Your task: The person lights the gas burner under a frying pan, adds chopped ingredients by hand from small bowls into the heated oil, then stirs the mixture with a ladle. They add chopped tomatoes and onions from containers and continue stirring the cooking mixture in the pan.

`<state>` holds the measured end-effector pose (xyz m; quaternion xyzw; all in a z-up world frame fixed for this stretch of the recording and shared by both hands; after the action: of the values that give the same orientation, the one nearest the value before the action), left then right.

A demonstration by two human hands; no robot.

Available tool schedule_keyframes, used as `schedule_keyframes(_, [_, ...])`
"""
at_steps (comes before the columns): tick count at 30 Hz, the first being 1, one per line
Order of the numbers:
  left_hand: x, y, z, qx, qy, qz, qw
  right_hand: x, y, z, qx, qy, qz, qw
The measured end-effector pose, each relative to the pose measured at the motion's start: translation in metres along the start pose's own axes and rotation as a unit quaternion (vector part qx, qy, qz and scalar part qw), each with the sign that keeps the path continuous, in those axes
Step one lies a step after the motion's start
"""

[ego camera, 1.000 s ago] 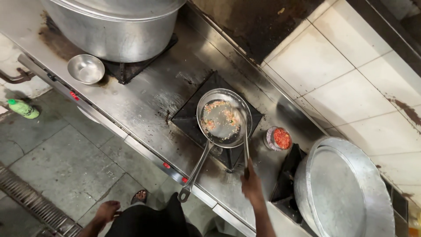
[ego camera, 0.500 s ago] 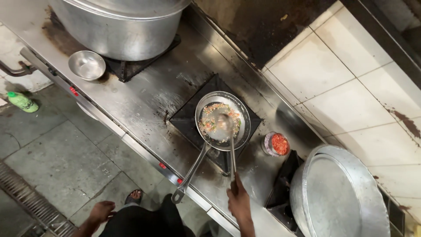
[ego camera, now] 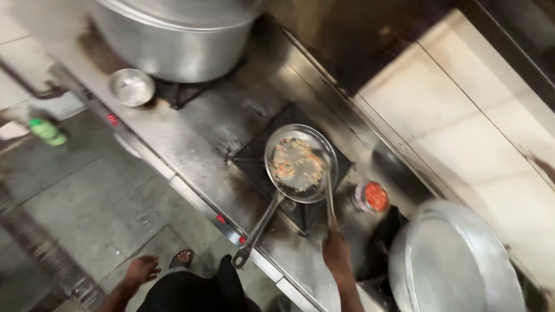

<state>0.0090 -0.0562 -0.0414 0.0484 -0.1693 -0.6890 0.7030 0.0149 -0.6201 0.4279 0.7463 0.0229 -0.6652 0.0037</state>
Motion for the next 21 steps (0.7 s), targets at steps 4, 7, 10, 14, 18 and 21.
schedule_keyframes(4, [0.001,-0.015,0.003,0.027,0.023,0.015,0.999,0.019,0.002,0.044,0.315,-0.033,-0.413,0.854])
schedule_keyframes(7, [-0.005,-0.032,0.008,-0.004,0.059,0.034,0.998,0.018,-0.022,0.015,0.34,-0.004,-0.46,0.82])
schedule_keyframes(10, [-0.017,-0.021,0.018,0.005,0.193,-0.197,0.961,0.027,-0.012,-0.03,0.234,0.052,-0.368,0.898])
schedule_keyframes(14, [-0.016,0.005,0.024,0.058,0.236,-0.472,0.847,0.021,0.014,-0.05,0.103,0.027,-0.238,0.965])
schedule_keyframes(18, [-0.026,0.013,0.029,0.149,0.259,-0.331,0.895,-0.042,-0.006,-0.024,-0.03,-0.057,-0.175,0.983])
schedule_keyframes(21, [-0.027,-0.015,0.026,0.042,0.156,-0.073,0.984,-0.054,-0.005,-0.004,-0.01,-0.089,-0.163,0.983])
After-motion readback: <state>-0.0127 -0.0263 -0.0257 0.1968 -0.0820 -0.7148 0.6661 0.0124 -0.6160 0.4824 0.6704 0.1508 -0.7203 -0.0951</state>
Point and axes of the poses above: each hand's wrist, its own z-axis away from the middle knuckle, its own x-axis out of the palm, y = z × x, the point moved 7 cm from there along -z, towards the middle knuckle, and after that the axes turned 12 degrees about -x, right-handed, at the moved point
